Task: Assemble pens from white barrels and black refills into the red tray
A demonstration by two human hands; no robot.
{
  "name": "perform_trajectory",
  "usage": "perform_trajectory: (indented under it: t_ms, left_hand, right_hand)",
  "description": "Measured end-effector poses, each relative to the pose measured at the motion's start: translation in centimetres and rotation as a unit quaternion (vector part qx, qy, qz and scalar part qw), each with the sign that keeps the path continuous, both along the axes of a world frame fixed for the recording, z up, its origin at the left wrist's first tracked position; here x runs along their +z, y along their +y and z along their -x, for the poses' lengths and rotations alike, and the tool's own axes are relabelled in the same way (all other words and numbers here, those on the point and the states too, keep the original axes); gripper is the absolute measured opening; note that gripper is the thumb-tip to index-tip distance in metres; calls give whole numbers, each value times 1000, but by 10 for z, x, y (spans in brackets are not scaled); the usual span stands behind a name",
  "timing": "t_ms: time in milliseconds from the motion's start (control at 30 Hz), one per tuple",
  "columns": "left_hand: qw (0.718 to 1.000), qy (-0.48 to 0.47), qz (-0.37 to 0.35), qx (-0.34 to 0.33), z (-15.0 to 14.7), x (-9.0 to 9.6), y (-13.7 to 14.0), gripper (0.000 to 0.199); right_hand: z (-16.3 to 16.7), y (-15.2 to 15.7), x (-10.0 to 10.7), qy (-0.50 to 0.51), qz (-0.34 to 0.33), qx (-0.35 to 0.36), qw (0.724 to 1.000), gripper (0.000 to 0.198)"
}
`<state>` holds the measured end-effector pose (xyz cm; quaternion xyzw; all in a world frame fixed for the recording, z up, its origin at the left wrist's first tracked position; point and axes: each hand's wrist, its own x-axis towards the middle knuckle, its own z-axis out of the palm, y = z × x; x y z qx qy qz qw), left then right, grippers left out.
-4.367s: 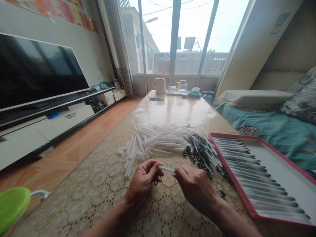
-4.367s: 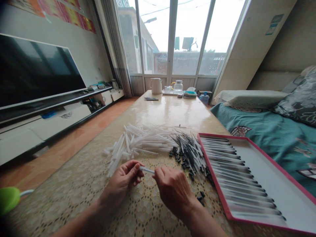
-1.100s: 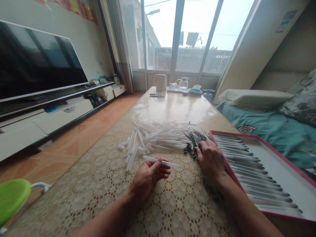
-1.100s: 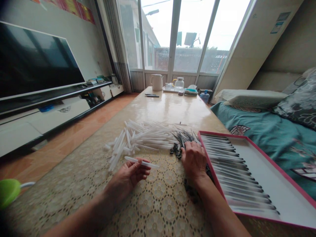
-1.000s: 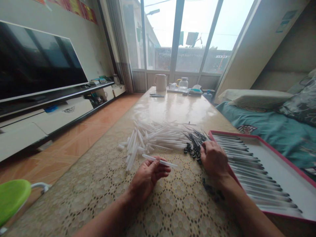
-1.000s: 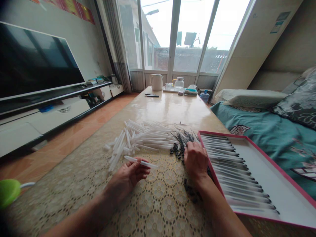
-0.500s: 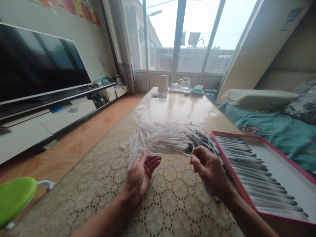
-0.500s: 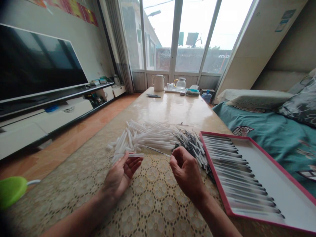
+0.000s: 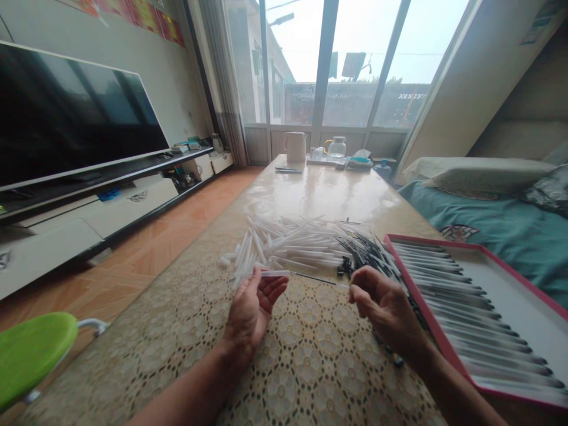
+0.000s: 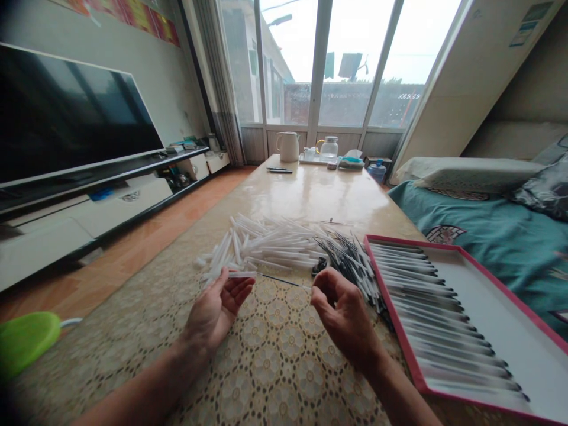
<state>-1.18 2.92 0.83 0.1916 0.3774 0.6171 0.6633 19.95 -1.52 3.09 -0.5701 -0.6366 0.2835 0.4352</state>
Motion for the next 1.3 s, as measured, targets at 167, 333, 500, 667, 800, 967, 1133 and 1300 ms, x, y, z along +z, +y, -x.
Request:
perform_trajectory:
  t_ms: [167, 333, 500, 667, 800, 967, 1133, 1300]
  left_hand:
    - [1000, 4, 7, -18, -1, 2, -1, 12]
    - [999, 33, -8, -25, -4, 0, -4, 9]
    - [999, 12, -5, -44, -4, 0, -3, 9]
    - [996, -15, 2, -86, -4, 0, -4, 10]
    - [983, 11, -20, -184, -8, -3, -10, 14]
    - [977, -41, -4, -208, -7, -4, -11, 13]
    - [987, -106, 30, -120, -2, -3, -7, 16]
    - [989, -61, 25, -133, -6, -5, -7, 8]
  right_hand:
    - [-4, 1, -1, 34, 6, 2, 999, 11]
    - [-3, -1, 1, 78, 21, 16, 997, 10]
    - [-6, 1, 4, 107, 23, 12, 994, 13]
    - [-9, 5, 1, 131, 38, 7, 991, 20]
    - [7, 3, -8, 144, 69, 59, 985, 22]
    - [-4, 5, -7, 81, 74, 79, 991, 30]
    - [-49, 1, -4, -286, 76, 14, 955, 16]
    - [-54, -8, -17, -422, 88, -2, 903, 11]
